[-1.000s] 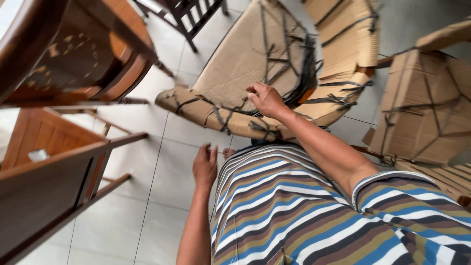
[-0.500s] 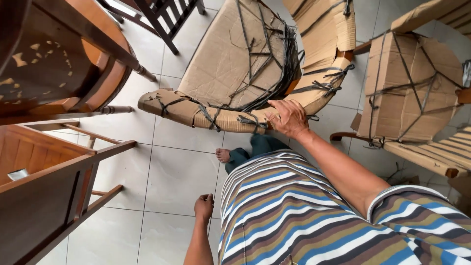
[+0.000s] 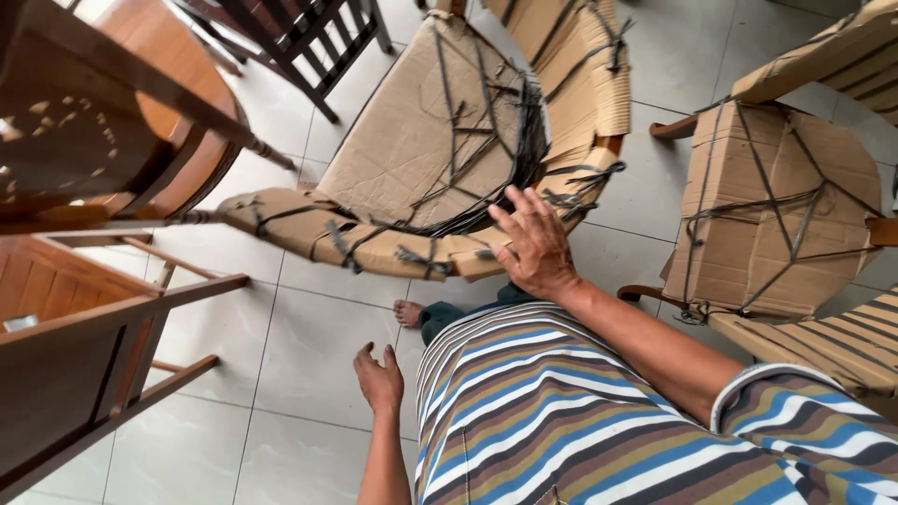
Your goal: Securing protective cardboard to a chair frame by tying plastic straps at various points.
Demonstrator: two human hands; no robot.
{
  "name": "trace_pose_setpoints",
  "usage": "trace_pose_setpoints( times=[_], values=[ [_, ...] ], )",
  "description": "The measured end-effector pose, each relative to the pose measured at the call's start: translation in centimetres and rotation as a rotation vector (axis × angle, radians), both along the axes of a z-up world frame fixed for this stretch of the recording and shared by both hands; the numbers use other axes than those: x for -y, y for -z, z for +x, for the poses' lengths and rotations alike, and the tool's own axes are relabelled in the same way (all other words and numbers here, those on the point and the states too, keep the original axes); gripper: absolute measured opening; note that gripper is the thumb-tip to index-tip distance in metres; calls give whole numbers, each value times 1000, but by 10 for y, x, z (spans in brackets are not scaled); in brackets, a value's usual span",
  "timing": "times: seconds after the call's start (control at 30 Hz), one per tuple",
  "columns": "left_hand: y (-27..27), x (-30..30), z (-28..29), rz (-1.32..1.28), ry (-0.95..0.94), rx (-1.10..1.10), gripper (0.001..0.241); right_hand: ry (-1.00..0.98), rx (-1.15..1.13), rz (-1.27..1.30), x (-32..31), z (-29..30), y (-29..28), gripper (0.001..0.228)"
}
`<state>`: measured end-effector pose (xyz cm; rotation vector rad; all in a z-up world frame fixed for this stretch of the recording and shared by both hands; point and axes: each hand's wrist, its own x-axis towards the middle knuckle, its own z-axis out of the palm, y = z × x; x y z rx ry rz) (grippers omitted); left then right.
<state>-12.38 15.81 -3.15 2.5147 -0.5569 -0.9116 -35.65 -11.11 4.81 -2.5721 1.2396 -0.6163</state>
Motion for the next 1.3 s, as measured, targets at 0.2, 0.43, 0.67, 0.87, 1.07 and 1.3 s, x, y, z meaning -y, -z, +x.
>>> trace_pose_setpoints(
  times=[0.2,0.43,0.67,0.87,1.07,1.3],
  values=[
    [-19,70,-77,-405,240,621,57,292,168,-133,93,-138,53,52],
    [-32,151,-114,-587,517,905,59,18,56,52,126,-156,6,64],
    [-36,150,-115,-490,577,943,52,29,89,-93,117,-153,9,53],
    [-23,151,-108,-509,593,886,54,-10,19,-93,112,-156,27,51],
    [-21,149,-113,-576,541,820,52,-90,-152,-111,130,-147,7,55],
    [-31,172,-113,-565,347,751,48,-42,-256,-115,203,-147,13,72]
  ],
)
